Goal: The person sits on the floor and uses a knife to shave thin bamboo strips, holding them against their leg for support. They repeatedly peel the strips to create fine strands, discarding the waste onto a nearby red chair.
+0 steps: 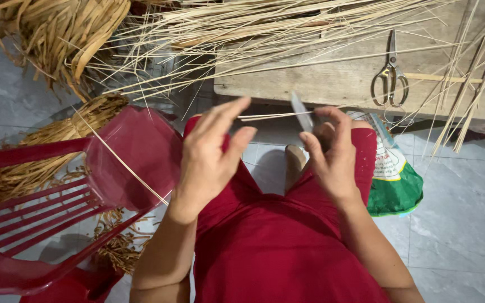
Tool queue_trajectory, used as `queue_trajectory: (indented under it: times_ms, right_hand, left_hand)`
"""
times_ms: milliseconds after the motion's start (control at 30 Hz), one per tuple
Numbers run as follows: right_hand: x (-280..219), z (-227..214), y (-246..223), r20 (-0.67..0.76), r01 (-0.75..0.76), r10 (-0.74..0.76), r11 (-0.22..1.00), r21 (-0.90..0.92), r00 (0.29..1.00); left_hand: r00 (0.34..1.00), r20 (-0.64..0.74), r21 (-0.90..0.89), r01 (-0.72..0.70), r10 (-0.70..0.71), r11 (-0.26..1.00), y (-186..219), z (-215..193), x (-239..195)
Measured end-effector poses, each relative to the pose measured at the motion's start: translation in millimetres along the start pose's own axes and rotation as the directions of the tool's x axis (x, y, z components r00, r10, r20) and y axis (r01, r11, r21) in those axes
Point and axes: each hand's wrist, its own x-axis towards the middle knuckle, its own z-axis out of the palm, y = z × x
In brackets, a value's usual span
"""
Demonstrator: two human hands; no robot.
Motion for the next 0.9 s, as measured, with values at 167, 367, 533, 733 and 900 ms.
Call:
queue_trajectory:
  times_ms: [167, 367, 533, 733, 900]
  right_hand:
    - [2, 8, 0, 0.016, -0.064, 0.062, 0.992, 0.104, 0.998]
    - [6, -2, 9, 0.098, -0.276, 0.258, 0.887, 0.371, 0.961]
    - [11, -6, 26, 0.021, -0.247, 0.263, 0.874, 0.419, 0.965]
    - [29, -38, 48, -0.123, -0.173, 0.257, 0.868, 0.466, 0.958]
    - [33, -42, 58, -0.125, -0.175, 0.263, 0.862, 0.477, 0.957]
  left_hand:
    - [0.966, 0.240, 0.298, 0.018, -0.093, 0.954, 6, 14, 0]
    - [0.983, 0.181, 0.199, -0.007, -0.030, 0.980, 0, 23, -10]
    - [0.986, 0.163, 0.226, -0.066, 0.029, 0.972, -6, 12, -21]
    - [0.975, 0.220, 0.229, -0.046, -0.006, 0.972, -15, -26, -40]
    - [0.826, 0.364, 0.341, 0.312, -0.431, 0.887, -33, -60, -55]
